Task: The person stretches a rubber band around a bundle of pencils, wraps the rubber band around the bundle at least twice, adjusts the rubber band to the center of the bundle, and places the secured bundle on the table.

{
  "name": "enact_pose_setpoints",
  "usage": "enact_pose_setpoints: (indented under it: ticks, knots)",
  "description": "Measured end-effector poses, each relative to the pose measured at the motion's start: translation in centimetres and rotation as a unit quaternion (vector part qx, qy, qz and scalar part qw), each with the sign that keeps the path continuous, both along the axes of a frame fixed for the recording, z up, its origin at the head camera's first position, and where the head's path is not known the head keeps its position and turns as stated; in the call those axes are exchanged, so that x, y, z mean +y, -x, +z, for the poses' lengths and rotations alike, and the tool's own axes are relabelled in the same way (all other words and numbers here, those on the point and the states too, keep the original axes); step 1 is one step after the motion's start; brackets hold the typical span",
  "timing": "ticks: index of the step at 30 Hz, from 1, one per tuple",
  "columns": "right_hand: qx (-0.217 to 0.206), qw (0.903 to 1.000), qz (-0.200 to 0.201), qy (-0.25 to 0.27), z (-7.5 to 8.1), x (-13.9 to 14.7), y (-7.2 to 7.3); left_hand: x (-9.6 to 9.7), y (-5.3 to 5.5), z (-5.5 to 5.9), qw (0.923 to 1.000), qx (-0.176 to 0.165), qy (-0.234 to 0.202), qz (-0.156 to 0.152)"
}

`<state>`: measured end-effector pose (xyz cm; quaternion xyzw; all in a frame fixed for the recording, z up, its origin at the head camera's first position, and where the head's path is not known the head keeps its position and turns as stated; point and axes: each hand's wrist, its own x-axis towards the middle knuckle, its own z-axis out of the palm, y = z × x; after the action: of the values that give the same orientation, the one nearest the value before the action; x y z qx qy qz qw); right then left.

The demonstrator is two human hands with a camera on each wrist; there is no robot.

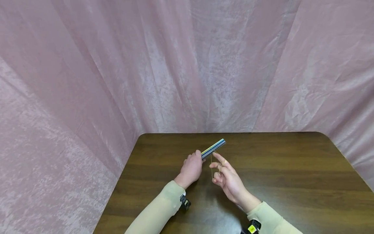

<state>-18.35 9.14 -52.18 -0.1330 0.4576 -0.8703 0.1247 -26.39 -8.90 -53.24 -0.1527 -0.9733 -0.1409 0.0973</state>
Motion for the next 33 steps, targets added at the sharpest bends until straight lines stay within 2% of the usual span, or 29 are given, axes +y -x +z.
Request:
enact_pose_setpoints:
  ticks: [3,5,7,10,12,15,17,19,20,22,24,25,28,30,33]
  knots:
    - [-0.044,0.9941,0.024,0.097,-0.3,-0.1,0.0,0.2,-0.2,-0.2,0.9995,0.025,-0.012,0.014]
    - [-0.087,0.9798,0.038,0.176,-0.5,-0.1,0.2,0.2,-0.2,-0.2,0.9985,0.05,-0.01,0.02]
    - [-0.136,0.962,0.034,0.234,-0.6,0.1,0.6,0.2,-0.2,-0.3,0.9973,0.072,-0.004,0.018]
    - [-0.206,0.9437,0.008,0.258,-0.9,0.5,1.3,-0.2,-0.3,-0.2,0.9951,0.098,0.012,-0.004]
    - [-0.235,0.9403,-0.005,0.246,-1.1,0.9,1.8,-0.4,-0.4,-0.1,0.9935,0.107,0.026,-0.026]
    - [-0.234,0.9399,0.024,0.247,-1.6,1.7,2.1,-0.7,-0.6,0.0,0.9923,0.105,0.041,-0.051]
    - [-0.202,0.9417,0.063,0.262,-1.8,2.0,2.1,-0.8,-0.6,0.0,0.9936,0.092,0.037,-0.053]
    - [-0.168,0.9433,0.101,0.268,-1.9,2.2,2.1,-0.8,-0.6,-0.1,0.996,0.076,0.018,-0.043]
    - [-0.157,0.9461,0.114,0.259,-1.9,2.1,2.1,-0.7,-0.6,-0.2,0.9972,0.067,0.004,-0.035]
    - [-0.145,0.9598,0.128,0.203,-1.8,1.8,1.8,-0.5,-0.6,-0.3,0.9983,0.047,-0.029,-0.019]
    - [-0.139,0.9754,0.138,0.102,-1.6,1.3,1.4,-0.3,-0.6,-0.3,0.9977,0.029,-0.06,-0.009]
    - [-0.136,0.9795,0.142,0.044,-1.5,0.9,1.2,-0.1,-0.7,-0.2,0.9971,0.02,-0.073,-0.007]
    - [-0.126,0.9778,0.14,-0.091,-1.2,0.0,0.4,0.2,-0.8,-0.1,0.9954,-0.015,-0.095,-0.003]
    - [-0.13,0.9757,0.127,-0.122,-1.0,-0.4,0.1,0.3,-0.9,0.0,0.9948,-0.03,-0.097,0.003]
    - [-0.134,0.9787,0.117,-0.102,-0.7,-0.4,0.0,0.1,-1.1,0.0,0.9956,-0.035,-0.085,0.017]
